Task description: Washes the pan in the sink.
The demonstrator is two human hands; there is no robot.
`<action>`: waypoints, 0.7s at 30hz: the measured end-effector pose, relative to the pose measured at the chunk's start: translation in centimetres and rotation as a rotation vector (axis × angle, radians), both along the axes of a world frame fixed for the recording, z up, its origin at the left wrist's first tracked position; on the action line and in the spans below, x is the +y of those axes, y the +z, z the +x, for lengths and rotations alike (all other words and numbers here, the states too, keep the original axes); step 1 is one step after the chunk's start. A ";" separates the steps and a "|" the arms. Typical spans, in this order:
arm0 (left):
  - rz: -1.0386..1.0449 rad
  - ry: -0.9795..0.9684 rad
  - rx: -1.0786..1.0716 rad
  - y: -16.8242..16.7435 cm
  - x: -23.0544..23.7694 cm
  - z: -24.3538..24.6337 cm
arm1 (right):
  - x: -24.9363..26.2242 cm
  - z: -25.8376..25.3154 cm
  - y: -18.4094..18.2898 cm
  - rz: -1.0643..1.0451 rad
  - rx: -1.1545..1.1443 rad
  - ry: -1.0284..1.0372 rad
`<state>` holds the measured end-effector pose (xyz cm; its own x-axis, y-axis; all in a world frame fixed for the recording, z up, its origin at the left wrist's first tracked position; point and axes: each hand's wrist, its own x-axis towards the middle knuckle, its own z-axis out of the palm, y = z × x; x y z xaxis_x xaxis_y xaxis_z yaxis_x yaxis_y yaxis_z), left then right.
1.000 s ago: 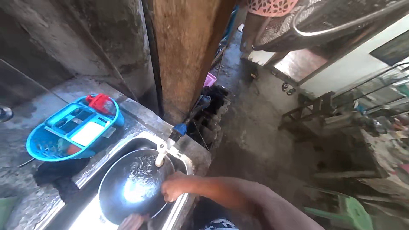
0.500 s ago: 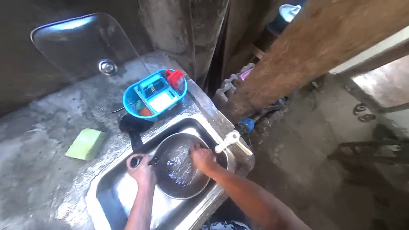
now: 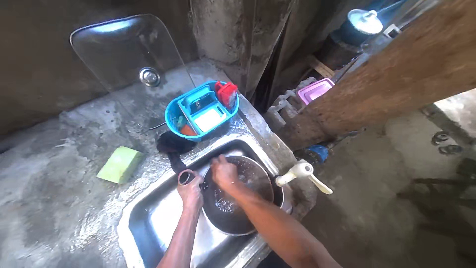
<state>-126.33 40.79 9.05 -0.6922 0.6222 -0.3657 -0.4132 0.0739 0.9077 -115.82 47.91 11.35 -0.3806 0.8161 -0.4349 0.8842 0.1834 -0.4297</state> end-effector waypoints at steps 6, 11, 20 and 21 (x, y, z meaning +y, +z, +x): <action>-0.063 0.014 -0.001 -0.4 -0.5 0.2 | -1.5 0.9 -0.3 0.028 0.074 0.261; -0.048 -0.006 0.092 -0.3 0.2 0.6 | 0.7 2.0 -0.2 -0.005 -0.064 0.135; 0.017 -0.014 0.133 -0.3 0.0 0.5 | 2.7 4.3 -0.3 0.031 -0.062 0.111; 0.018 -0.018 0.141 -0.1 0.0 0.5 | 2.6 4.5 -0.6 0.038 -0.063 0.064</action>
<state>-125.80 40.83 8.91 -0.7247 0.6404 -0.2543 -0.2798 0.0638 0.9579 -111.31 50.55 10.73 -0.4052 0.8075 -0.4286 0.8953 0.2557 -0.3648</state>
